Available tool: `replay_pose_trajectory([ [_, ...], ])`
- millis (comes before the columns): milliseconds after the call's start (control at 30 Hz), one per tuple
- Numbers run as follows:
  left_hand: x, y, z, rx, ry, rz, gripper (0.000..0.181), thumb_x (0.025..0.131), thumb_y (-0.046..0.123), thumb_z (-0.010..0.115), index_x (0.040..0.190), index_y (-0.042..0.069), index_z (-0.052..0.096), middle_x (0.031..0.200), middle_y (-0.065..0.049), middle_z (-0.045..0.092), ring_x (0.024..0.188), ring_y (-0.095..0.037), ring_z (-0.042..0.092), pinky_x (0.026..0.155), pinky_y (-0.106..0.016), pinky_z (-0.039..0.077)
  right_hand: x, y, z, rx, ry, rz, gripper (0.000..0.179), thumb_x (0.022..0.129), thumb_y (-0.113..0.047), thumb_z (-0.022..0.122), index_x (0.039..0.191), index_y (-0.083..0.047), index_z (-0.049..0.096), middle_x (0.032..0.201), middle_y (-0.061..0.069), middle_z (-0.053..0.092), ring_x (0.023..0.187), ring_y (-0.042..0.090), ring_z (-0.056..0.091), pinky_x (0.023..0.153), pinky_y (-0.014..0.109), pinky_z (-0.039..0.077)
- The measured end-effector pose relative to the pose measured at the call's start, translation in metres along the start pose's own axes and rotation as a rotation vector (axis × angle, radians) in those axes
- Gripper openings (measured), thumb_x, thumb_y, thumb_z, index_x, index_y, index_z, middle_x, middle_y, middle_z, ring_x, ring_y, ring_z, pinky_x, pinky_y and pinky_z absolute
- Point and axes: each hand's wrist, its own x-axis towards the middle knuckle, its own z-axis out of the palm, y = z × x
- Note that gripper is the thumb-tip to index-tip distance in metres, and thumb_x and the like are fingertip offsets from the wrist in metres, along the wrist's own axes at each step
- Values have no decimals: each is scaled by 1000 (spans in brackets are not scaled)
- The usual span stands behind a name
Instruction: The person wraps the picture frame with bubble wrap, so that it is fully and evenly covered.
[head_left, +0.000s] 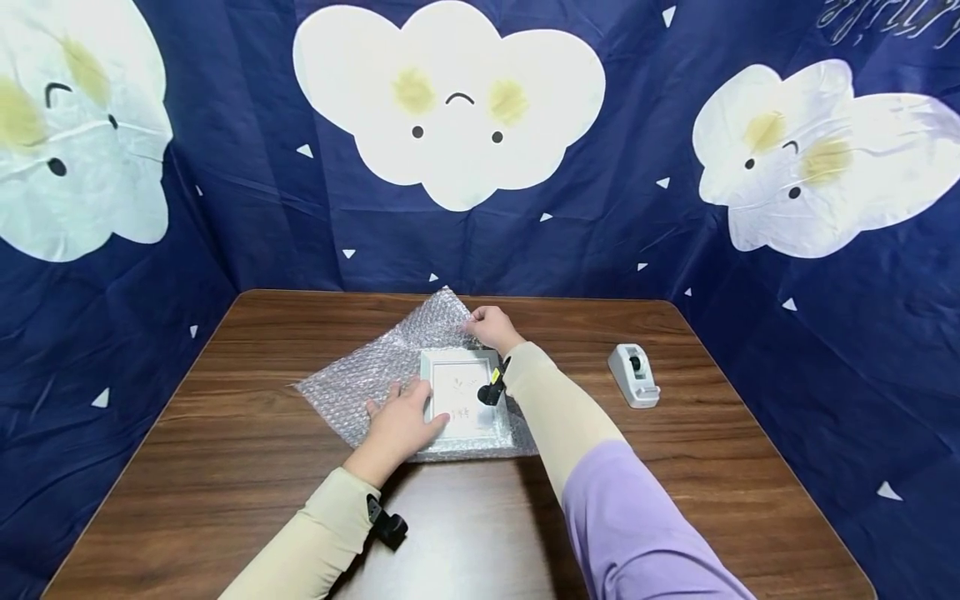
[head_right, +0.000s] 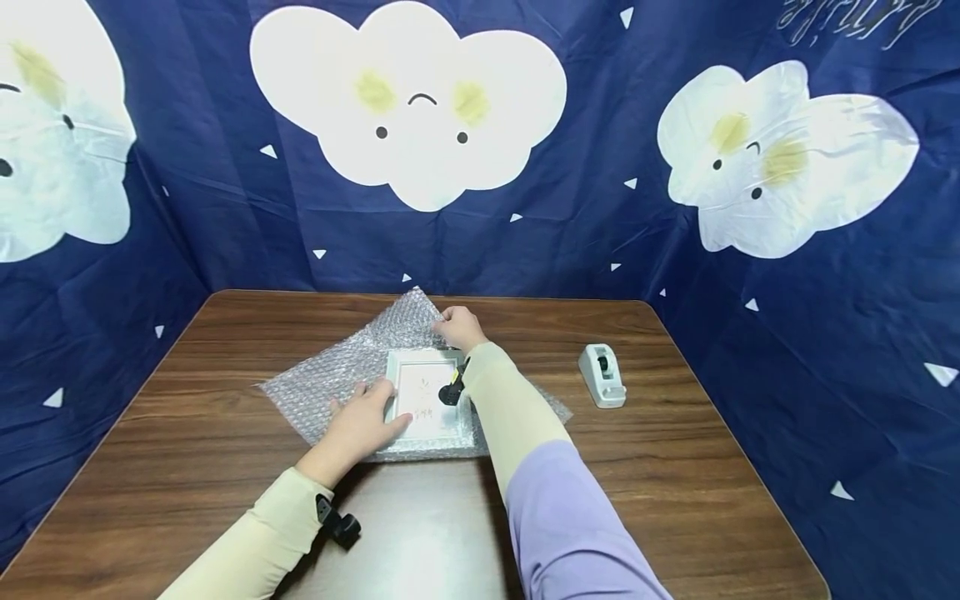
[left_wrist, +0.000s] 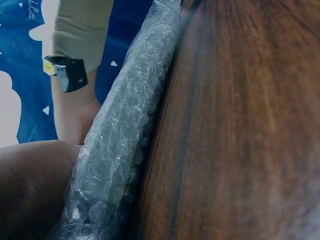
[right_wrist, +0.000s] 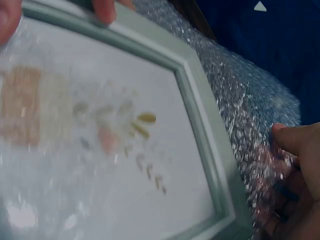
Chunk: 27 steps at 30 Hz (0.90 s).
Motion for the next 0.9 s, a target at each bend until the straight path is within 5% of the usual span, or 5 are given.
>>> replay_pose_trajectory([
  [400, -2, 3, -1, -18, -31, -16, 44, 92, 52, 64, 105, 12, 54, 157, -20, 39, 142, -59, 25, 100, -88, 8, 7, -28, 4, -46, 53, -138, 14, 98, -20, 68, 97, -6, 70, 91, 5, 68, 81, 16, 57, 71, 28, 48],
  [900, -2, 4, -2, -5, -33, -12, 45, 92, 52, 63, 109, 11, 55, 157, -21, 39, 143, -58, 26, 100, -88, 10, 1, -65, 1, -53, 87, -274, 12, 97, -22, 71, 92, -11, 70, 82, 0, 68, 75, 11, 57, 68, 25, 45],
])
